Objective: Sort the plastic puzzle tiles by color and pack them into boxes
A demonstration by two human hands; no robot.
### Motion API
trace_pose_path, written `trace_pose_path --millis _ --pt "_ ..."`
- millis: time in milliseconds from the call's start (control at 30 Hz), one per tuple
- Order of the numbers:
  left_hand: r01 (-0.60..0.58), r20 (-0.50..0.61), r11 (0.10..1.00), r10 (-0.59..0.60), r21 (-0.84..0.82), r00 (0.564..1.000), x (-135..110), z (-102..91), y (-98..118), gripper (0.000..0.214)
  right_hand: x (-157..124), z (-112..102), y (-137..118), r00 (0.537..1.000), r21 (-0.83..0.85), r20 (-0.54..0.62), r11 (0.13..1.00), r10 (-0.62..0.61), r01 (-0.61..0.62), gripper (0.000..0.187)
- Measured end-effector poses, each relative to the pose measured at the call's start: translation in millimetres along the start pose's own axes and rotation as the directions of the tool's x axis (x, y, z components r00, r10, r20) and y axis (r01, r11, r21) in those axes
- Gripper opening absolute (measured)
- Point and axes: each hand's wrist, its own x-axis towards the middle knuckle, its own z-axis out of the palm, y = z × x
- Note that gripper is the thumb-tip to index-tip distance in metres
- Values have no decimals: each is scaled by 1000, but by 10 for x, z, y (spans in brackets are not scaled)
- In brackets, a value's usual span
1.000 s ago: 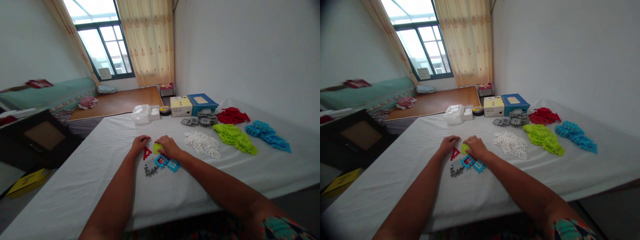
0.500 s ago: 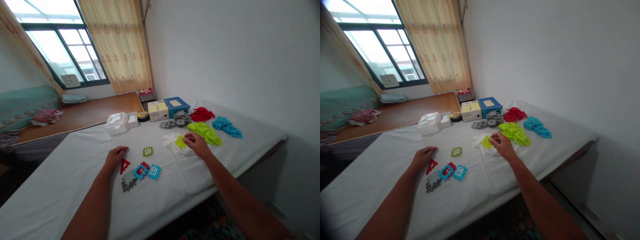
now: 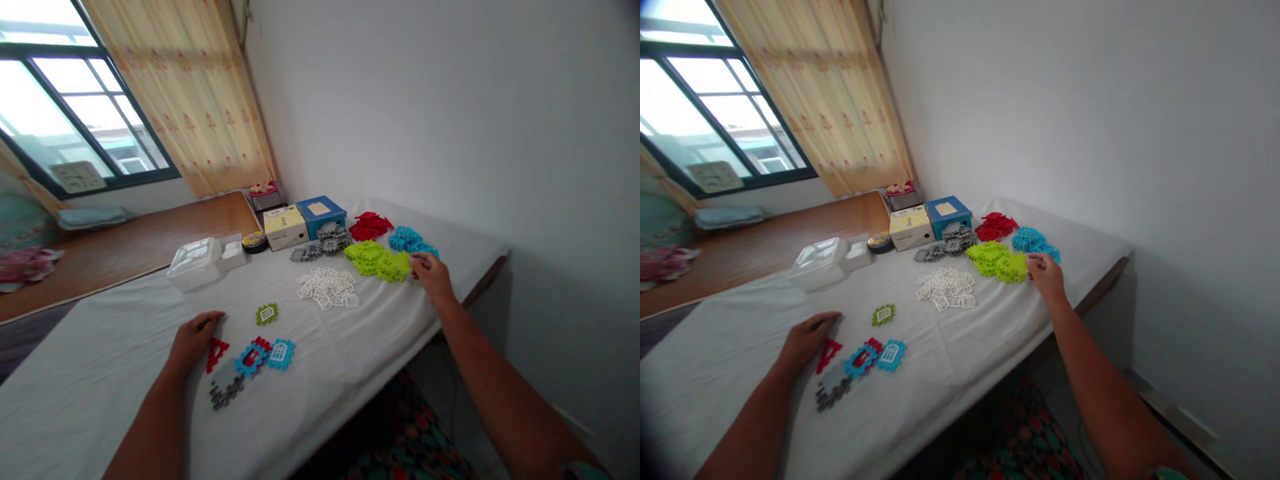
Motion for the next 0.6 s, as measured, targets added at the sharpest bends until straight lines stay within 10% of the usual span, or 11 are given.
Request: trace_pose_path --millis 233,433,533,600 --pt "-4 -12 1000 4 -13 1000 -11 7 -18 29 145 313 39 998 -64 63 998 -8 12 44" --pt "10 -1 1000 -10 -29 1000 -6 33 -21 32 -108 413 -189 968 -313 -20 921 -251 232 38" --pt "18 -6 999 -18 -28 1000 -26 49 8 31 -499 721 -534 930 -229 241 915 -276 331 32" --pt "16 1 1000 -16 -24 1000 -44 60 22 31 -850 985 -755 784 -146 551 891 -287 430 28"
